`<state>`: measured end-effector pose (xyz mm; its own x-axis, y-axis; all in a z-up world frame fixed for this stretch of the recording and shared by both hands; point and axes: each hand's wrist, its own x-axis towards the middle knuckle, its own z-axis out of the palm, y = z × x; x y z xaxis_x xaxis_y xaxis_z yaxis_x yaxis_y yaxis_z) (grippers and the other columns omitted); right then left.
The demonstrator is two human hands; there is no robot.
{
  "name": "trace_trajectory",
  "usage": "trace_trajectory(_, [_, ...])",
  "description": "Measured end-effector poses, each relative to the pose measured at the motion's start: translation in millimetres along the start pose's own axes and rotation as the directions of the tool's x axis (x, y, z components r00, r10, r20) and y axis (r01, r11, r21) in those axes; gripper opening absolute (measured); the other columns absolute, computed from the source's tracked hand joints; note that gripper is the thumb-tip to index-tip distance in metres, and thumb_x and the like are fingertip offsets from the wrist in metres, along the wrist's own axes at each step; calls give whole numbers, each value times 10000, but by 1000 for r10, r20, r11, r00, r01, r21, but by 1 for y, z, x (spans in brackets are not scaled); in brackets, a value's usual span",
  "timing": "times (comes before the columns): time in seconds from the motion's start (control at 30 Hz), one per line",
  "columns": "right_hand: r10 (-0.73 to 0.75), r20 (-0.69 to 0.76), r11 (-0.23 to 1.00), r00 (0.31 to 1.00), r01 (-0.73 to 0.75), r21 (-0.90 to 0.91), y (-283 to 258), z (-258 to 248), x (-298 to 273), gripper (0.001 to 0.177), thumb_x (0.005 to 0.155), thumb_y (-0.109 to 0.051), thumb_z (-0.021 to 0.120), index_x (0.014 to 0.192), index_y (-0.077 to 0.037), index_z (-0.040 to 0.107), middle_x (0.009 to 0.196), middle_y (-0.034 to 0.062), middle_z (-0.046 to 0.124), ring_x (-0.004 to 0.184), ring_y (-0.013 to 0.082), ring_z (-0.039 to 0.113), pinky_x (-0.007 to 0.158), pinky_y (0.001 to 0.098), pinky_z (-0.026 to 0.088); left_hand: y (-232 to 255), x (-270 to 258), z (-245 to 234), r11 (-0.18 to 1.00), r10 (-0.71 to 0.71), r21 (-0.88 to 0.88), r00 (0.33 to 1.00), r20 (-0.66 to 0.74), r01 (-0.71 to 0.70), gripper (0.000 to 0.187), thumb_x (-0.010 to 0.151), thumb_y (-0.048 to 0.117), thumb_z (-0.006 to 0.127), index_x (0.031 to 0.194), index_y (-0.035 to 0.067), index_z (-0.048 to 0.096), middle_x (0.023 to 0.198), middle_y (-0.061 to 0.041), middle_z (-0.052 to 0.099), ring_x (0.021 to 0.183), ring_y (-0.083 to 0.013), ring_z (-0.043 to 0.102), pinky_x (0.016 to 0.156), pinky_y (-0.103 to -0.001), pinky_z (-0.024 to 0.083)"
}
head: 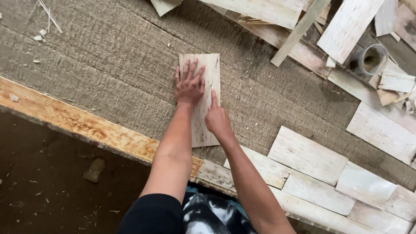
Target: Measuring, cutting thin wood strips with a utility knife, and fitting them onto a larger wooden surface to create a pattern.
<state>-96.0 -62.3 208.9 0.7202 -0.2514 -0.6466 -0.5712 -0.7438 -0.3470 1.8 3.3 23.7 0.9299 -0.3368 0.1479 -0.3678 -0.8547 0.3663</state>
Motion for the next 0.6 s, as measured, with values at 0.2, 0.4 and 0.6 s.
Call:
trace_trajectory(0.2, [-7, 9, 1000, 1000, 7, -20, 3, 6, -10, 645, 1052, -194, 335, 1653, -201, 100, 1052, 328, 688, 1047, 532, 687, 877, 585, 566, -1, -5, 2, 1000, -15, -4, 1000, 27, 15, 415, 1027, 441, 500, 1425, 391, 607, 1633, 87, 383, 1537, -183, 259, 1252, -530, 179])
trace_trajectory(0.4, [-24, -8, 999, 1000, 23, -48, 7, 11, -4, 652, 1046, -172, 348, 1649, -186, 100, 1031, 329, 693, 1028, 534, 691, 856, 594, 564, 0, 0, 1, 1000, -12, -19, 1000, 1, 12, 437, 1013, 424, 533, 1443, 374, 598, 1628, 69, 396, 1532, -191, 279, 1256, -536, 186])
trace_trajectory(0.6, [-37, -15, 999, 999, 36, -30, 13, 11, -8, 652, 1037, -170, 345, 1645, -181, 111, 1029, 356, 688, 1026, 543, 689, 837, 605, 565, -2, 0, 6, 1000, 9, -10, 999, -49, -9, 433, 996, 408, 554, 1421, 360, 620, 1623, 58, 400, 1524, -199, 296, 1243, -551, 203])
